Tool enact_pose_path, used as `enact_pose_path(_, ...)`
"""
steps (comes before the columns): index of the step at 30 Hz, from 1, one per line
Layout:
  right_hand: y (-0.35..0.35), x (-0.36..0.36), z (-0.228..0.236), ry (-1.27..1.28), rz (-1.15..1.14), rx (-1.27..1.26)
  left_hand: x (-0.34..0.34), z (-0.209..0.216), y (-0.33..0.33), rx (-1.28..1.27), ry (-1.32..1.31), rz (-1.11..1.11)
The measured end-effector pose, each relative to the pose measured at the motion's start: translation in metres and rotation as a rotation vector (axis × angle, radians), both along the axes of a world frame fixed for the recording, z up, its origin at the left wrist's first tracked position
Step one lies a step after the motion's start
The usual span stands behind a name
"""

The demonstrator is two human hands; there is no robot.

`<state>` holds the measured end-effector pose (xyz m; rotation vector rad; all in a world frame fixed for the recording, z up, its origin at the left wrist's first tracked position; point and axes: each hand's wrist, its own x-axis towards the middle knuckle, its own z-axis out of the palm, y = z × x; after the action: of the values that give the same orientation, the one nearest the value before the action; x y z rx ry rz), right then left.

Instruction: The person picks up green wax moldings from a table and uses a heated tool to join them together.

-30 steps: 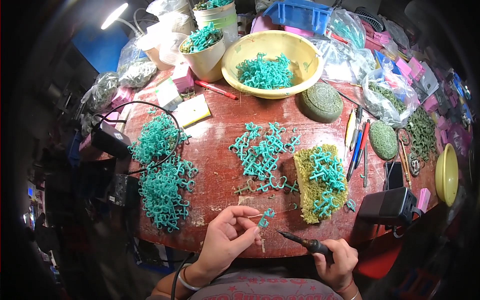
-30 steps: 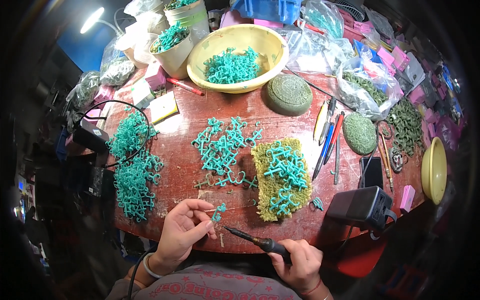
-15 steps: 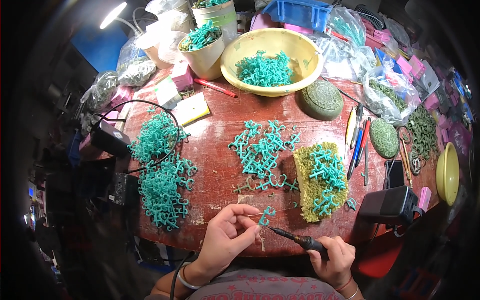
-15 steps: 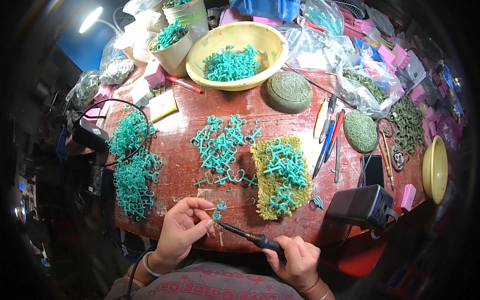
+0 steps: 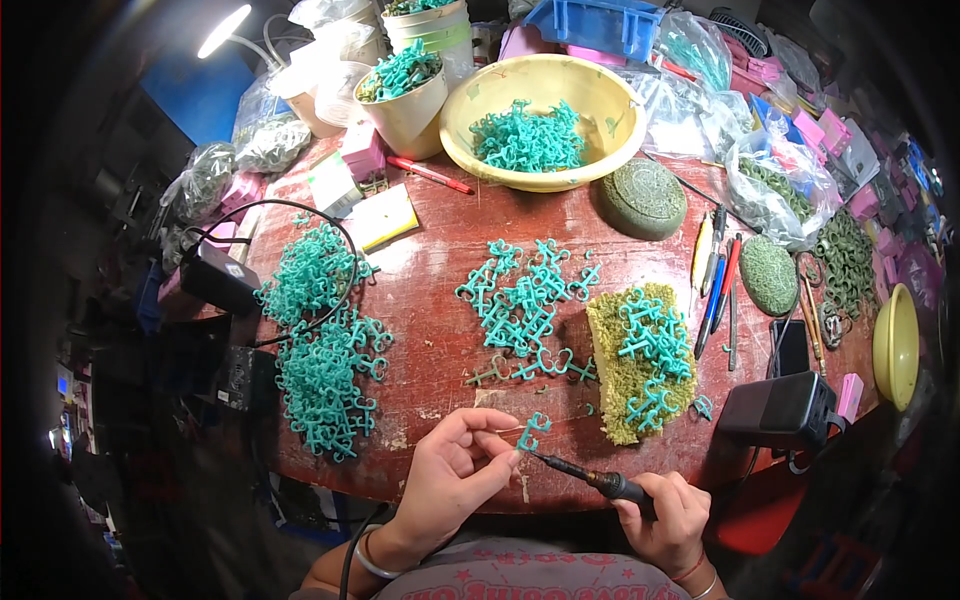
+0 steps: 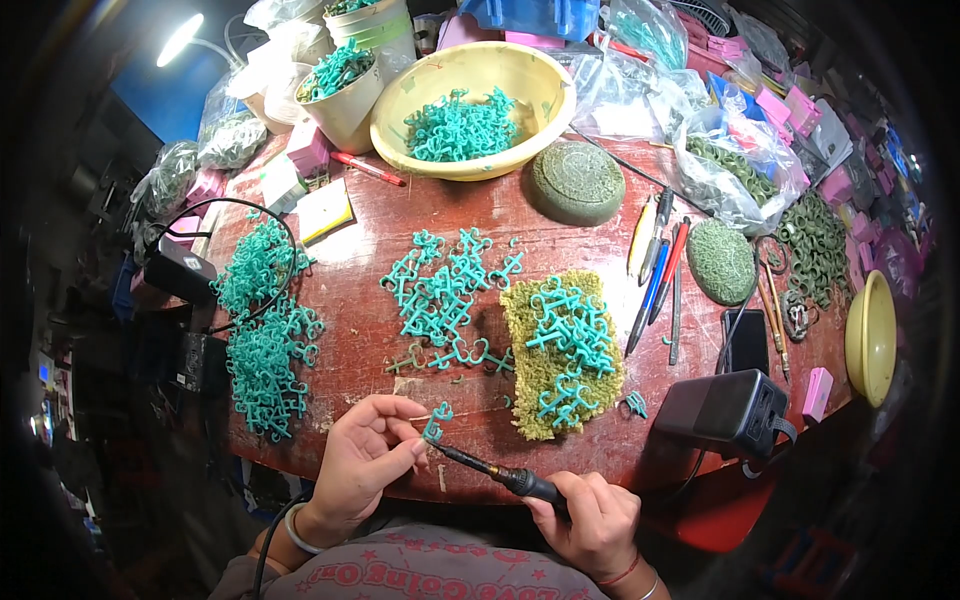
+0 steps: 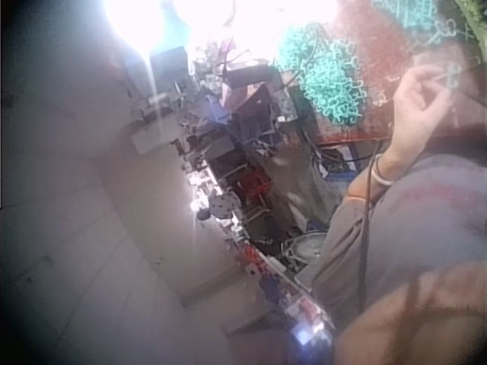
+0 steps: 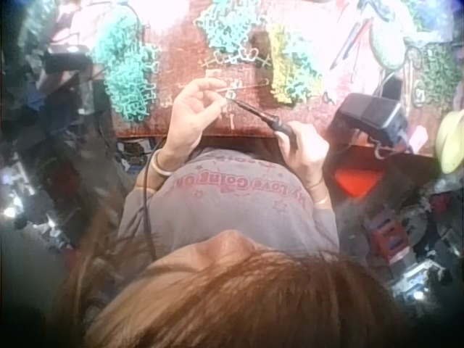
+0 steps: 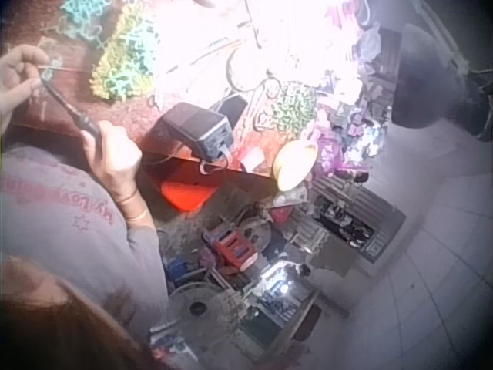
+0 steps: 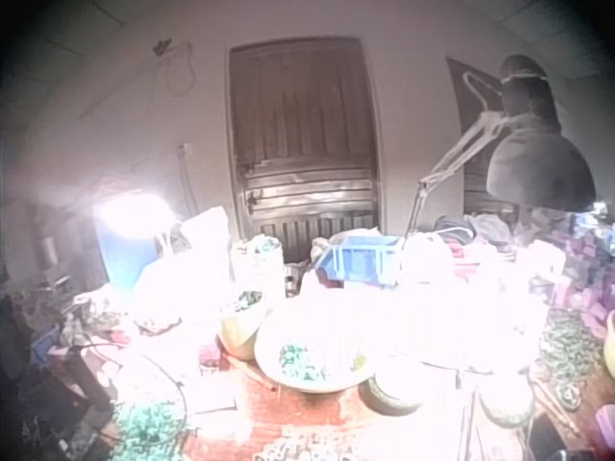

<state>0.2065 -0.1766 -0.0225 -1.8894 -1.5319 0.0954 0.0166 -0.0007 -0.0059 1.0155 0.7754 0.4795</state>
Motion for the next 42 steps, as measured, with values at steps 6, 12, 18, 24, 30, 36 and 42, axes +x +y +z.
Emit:
enact_pose_path(6,0.001,0.0,0.003,0.023,-0.008,0.03,0.0,0.003,0.001,-0.044,-0.03,0.012)
enact_pose_path(12,-0.002,-0.003,0.004,0.06,-0.058,0.062,-0.001,0.001,0.001,-0.079,-0.053,0.06)
enact_pose_path(18,-0.031,0.006,0.008,-0.097,-0.22,-0.014,-0.001,-0.004,-0.001,-0.086,-0.108,0.05)
enact_pose_path(24,-0.038,0.008,0.012,-0.205,-0.296,-0.16,-0.004,-0.001,-0.001,-0.039,-0.095,0.06)
enact_pose_path(30,-0.039,0.01,0.008,-0.246,-0.304,-0.111,-0.002,-0.004,0.0,-0.077,-0.105,0.058)
enact_pose_path(36,-0.043,0.011,0.006,-0.242,-0.297,-0.116,-0.005,-0.004,0.0,-0.063,-0.109,0.063)
enact_pose_path(42,-0.049,0.013,0.004,-0.216,-0.304,-0.145,-0.006,-0.004,0.001,-0.142,-0.126,0.077)
